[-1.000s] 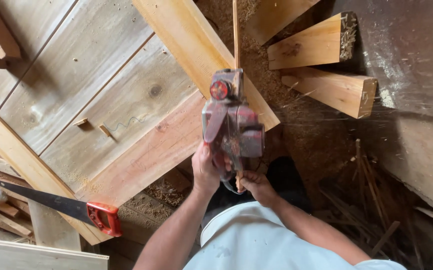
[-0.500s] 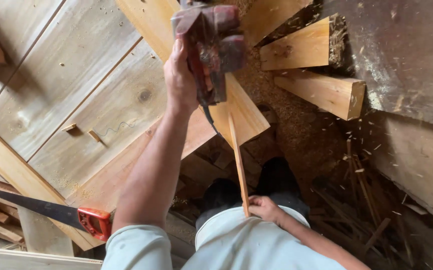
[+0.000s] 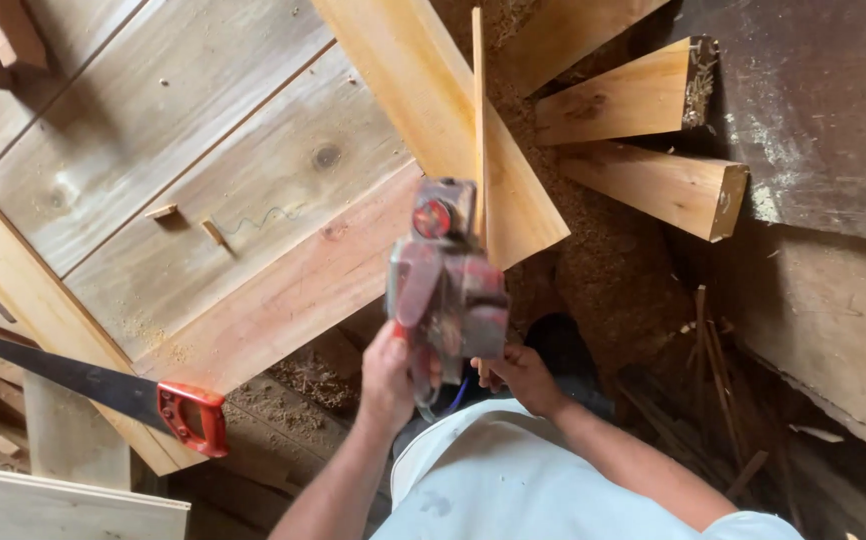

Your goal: Cutting thin wood strips with a hand saw and using an electric planer to smooth a wooden board.

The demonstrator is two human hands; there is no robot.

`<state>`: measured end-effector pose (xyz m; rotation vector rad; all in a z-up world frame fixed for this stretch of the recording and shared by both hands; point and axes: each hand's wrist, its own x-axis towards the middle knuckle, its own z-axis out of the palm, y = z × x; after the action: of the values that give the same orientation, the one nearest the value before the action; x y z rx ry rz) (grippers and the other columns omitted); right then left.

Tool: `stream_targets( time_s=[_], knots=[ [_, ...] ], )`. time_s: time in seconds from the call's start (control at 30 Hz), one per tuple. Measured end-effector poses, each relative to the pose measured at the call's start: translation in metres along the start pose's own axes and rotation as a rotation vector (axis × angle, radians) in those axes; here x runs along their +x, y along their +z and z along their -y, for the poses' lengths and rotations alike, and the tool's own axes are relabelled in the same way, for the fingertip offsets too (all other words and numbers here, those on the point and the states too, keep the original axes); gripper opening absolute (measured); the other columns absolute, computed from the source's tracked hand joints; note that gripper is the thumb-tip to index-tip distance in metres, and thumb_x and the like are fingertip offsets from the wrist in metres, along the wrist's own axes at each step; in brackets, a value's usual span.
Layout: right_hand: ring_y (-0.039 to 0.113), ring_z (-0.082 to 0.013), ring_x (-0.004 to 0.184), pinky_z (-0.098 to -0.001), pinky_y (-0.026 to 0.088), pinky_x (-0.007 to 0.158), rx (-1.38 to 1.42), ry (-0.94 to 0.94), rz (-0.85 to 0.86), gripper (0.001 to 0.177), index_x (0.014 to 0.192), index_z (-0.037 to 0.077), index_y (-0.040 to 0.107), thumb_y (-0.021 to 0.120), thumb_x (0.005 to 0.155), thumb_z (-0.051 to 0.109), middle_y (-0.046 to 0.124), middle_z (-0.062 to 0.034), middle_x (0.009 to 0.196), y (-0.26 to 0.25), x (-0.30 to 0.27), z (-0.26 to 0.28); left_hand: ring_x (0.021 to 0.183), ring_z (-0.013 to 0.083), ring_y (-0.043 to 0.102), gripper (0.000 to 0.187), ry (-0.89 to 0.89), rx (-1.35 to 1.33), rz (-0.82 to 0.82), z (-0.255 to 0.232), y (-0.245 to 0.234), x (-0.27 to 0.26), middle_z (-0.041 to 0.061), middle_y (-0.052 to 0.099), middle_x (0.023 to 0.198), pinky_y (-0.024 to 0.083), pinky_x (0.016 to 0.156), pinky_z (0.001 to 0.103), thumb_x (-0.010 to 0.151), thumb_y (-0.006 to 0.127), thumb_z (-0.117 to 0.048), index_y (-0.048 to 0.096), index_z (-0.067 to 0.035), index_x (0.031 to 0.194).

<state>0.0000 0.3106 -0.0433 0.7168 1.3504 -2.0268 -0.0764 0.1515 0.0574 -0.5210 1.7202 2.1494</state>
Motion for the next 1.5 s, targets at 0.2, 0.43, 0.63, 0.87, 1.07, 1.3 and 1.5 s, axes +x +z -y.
stream_targets(
  time_s=[0.2,0.43,0.63,0.87,1.07,1.3,1.5],
  knots=[
    [0.058,-0.0146,0.067,-0.0299,0.05,0.059,-0.026,-0.159,-0.013,0.007,0.079,0.004,0.065,0.064,0.074,0.009,0.065,-0.008,0.074,-0.017,0.014,-0.04,0.04,0.0087,0.048,0.061,-0.005,0.077,0.169,0.008,0.001,-0.039,0.002,0.054,0.056,0.044,0.036,0.021,0.082,0.043,-0.056,0.051,0.002,0.098],
    [0.057,-0.0114,0.075,-0.029,0.049,0.064,-0.174,0.016,-0.169,0.013,0.085,0.008,0.065,0.066,0.074,0.015,0.065,-0.0032,0.08,-0.022,0.016,-0.082,0.039,0.0129,0.046,0.068,-0.108,-0.034,0.0,0.016,0.012,-0.033,0.007,0.053,0.054,0.04,0.034,0.024,0.073,0.051,-0.06,0.051,0.003,0.097],
    [0.047,-0.0096,0.049,-0.0228,0.039,0.05,-0.053,-0.369,0.176,0.035,0.065,0.007,0.054,0.043,0.09,0.027,0.054,-0.0031,0.055,0.003,0.008,-0.009,0.038,0.0117,0.048,0.048,0.089,0.085,0.023,-0.005,0.035,0.016,0.005,0.054,0.054,0.036,0.032,0.022,0.084,0.043,-0.049,0.049,-0.002,0.083],
    [0.054,-0.0149,0.053,-0.0251,0.048,0.055,-0.104,0.199,-0.033,0.015,0.073,0.0,0.061,0.048,0.077,0.007,0.059,-0.0092,0.057,-0.008,0.007,-0.034,0.052,0.016,0.049,0.042,0.242,0.519,-0.029,-0.042,0.066,0.124,0.004,0.051,0.062,0.037,0.042,0.028,0.09,0.019,-0.039,0.045,-0.01,0.072],
    [0.055,-0.015,0.057,-0.0256,0.05,0.055,-0.084,0.269,0.105,0.019,0.092,-0.002,0.063,0.052,0.079,0.007,0.061,-0.0097,0.066,-0.027,-0.012,-0.06,0.069,0.0208,0.052,0.031,0.818,0.757,0.006,-0.057,0.078,0.229,0.014,0.058,0.086,0.043,0.06,0.032,0.101,0.025,-0.028,0.037,-0.016,0.127],
    [0.052,-0.0164,0.052,-0.0253,0.045,0.049,0.045,0.278,0.043,0.014,0.088,-0.002,0.063,0.056,0.079,0.007,0.056,-0.0102,0.063,-0.019,-0.004,-0.033,0.043,0.0136,0.048,0.044,0.216,0.26,0.037,-0.117,0.077,0.146,0.008,0.053,0.056,0.036,0.035,0.024,0.085,0.035,-0.048,0.053,-0.008,0.088],
    [0.063,-0.0225,0.048,-0.0338,0.055,0.047,0.069,0.024,-0.023,0.012,0.072,-0.006,0.06,0.056,0.076,0.005,0.061,-0.0173,0.055,-0.001,0.006,-0.014,0.033,0.0247,0.057,0.042,0.001,0.107,0.01,-0.041,0.01,0.034,0.02,0.057,0.048,0.045,0.029,0.031,0.083,0.043,-0.044,0.051,-0.003,0.078]
  ],
)
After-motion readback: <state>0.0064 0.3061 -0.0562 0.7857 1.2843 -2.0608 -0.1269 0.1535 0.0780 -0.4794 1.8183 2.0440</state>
